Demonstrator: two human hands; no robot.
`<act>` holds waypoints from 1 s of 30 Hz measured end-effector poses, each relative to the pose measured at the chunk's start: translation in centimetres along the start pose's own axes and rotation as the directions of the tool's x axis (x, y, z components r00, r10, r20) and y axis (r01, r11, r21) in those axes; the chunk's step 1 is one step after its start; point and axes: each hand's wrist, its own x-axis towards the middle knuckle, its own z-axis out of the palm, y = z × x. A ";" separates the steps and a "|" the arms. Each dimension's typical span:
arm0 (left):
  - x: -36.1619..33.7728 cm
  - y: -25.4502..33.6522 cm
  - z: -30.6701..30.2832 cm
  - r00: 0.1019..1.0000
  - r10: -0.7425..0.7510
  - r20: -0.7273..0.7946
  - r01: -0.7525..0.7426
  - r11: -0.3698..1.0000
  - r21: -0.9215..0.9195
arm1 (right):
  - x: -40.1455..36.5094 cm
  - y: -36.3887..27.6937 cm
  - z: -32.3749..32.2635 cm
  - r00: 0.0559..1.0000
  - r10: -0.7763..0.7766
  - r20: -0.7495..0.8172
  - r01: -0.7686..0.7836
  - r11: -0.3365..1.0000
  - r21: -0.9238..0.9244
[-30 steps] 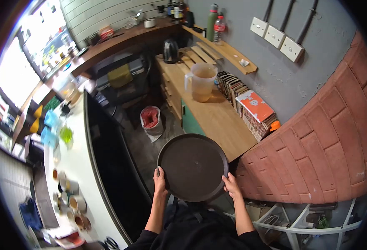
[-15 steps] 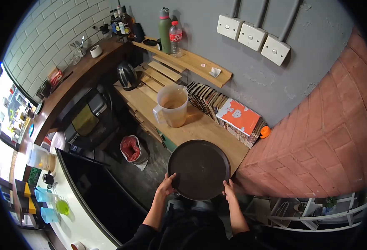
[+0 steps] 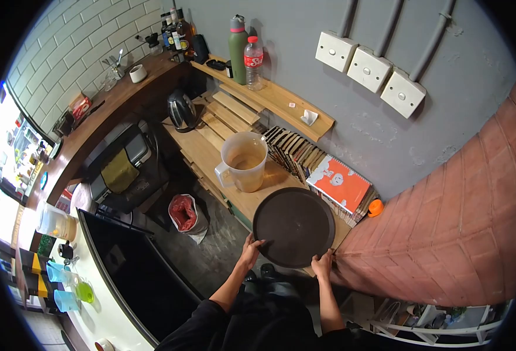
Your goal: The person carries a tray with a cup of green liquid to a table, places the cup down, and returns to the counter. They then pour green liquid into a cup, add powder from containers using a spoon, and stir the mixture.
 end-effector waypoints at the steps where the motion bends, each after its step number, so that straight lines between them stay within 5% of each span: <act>1: -0.9 1.1 1.3 0.998 -0.049 -0.039 0.052 0.995 0.081 | -0.2 -1.5 -1.1 1.000 -0.007 0.009 0.007 1.000 -0.004; 3: -1.1 1.9 1.8 0.993 -0.078 -0.092 0.091 0.985 0.148 | -0.5 -5.0 -2.6 0.983 -0.004 0.183 0.005 1.000 -0.008; 4: -1.1 1.9 1.1 0.989 -0.120 -0.083 0.138 0.952 0.273 | -0.2 -4.9 -1.4 0.988 -0.113 0.106 0.113 0.994 0.001; 6: -2.5 2.2 0.5 0.982 -0.135 -0.131 0.178 0.891 0.419 | 0.5 -6.9 -1.0 0.941 -0.230 0.248 0.211 0.972 0.099; 9: -5.3 2.3 0.1 0.965 0.045 -0.259 0.056 0.928 0.368 | 0.5 -9.2 1.8 0.803 -0.478 0.357 0.372 0.869 0.326; 10: -6.6 2.5 -0.7 0.950 0.063 -0.306 0.045 0.941 0.336 | 0.2 -10.9 2.6 0.755 -0.480 0.446 0.307 0.860 0.407; 12: -9.4 3.1 -2.4 0.988 0.094 -0.122 -0.083 0.992 0.096 | -0.7 -13.8 4.9 0.627 -0.527 0.573 0.217 0.825 0.521; 15: -15.3 4.1 -3.6 0.930 0.225 -0.289 -0.228 0.973 0.024 | -4.0 -18.5 8.5 0.430 -0.578 0.693 0.173 0.806 0.566; 18: -21.5 3.3 -6.4 0.806 0.365 -0.466 -0.427 0.904 -0.030 | -9.0 -22.9 11.6 0.191 -0.615 0.765 0.232 0.786 0.574; 24: -34.8 -0.4 -10.0 0.427 0.365 -0.827 -0.666 0.745 -0.015 | -22.5 -26.7 15.6 -0.214 -0.593 0.776 0.299 0.717 0.630; 30: -44.5 -3.5 -14.6 0.197 0.375 -0.906 -0.766 0.636 0.097 | -36.0 -26.5 17.8 -0.542 -0.489 0.683 0.320 0.632 0.706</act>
